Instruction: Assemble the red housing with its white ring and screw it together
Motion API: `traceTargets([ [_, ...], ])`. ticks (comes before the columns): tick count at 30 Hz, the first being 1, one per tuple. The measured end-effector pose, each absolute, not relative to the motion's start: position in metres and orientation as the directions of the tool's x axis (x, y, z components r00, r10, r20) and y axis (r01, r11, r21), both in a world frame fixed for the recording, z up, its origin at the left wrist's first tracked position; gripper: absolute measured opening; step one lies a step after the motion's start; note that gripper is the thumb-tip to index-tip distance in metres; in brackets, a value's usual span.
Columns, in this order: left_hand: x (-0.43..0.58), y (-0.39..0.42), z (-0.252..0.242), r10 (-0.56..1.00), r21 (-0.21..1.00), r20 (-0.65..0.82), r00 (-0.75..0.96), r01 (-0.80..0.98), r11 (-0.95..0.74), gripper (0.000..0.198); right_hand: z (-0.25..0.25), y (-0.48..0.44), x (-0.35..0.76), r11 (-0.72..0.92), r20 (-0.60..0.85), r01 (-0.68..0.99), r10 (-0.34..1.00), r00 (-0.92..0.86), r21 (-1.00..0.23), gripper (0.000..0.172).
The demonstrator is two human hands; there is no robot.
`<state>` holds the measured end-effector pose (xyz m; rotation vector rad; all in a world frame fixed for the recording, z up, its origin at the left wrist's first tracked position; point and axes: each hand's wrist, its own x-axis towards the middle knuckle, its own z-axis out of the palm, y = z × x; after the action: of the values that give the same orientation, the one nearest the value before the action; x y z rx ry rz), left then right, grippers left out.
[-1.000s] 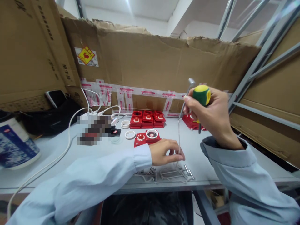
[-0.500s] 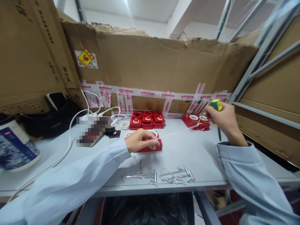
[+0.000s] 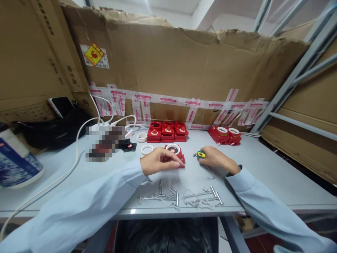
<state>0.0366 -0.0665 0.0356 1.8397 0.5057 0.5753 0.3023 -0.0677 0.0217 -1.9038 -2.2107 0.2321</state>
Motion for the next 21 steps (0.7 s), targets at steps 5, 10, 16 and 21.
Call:
traceTargets([
  [5, 0.029, -0.062, 0.032, 0.563, 0.984, 0.132, 0.816, -0.041, -0.171, 0.033, 0.050, -0.068, 0.283, 0.218, 0.331, 0.933, 0.936, -0.117, -0.287, 0.027],
  [10, 0.026, -0.057, 0.031, 0.583, 0.984, 0.174, 0.793, -0.119, -0.131, 0.029, 0.077, -0.083, 0.268, 0.359, 0.708, 0.800, 0.697, 0.114, -0.482, 0.035],
  [16, 0.028, -0.053, 0.028, 0.710, 0.986, 0.157, 0.687, -0.145, -0.079, 0.029, 0.077, -0.092, 0.270, 0.446, 0.557, 0.375, 0.785, 0.273, -0.813, 0.032],
  [21, 0.028, -0.051, 0.025, 0.760, 0.991, 0.126, 0.637, -0.107, -0.075, 0.026, 0.073, -0.091, 0.269, 0.413, 0.401, 0.004, 0.883, 0.243, -0.911, 0.017],
])
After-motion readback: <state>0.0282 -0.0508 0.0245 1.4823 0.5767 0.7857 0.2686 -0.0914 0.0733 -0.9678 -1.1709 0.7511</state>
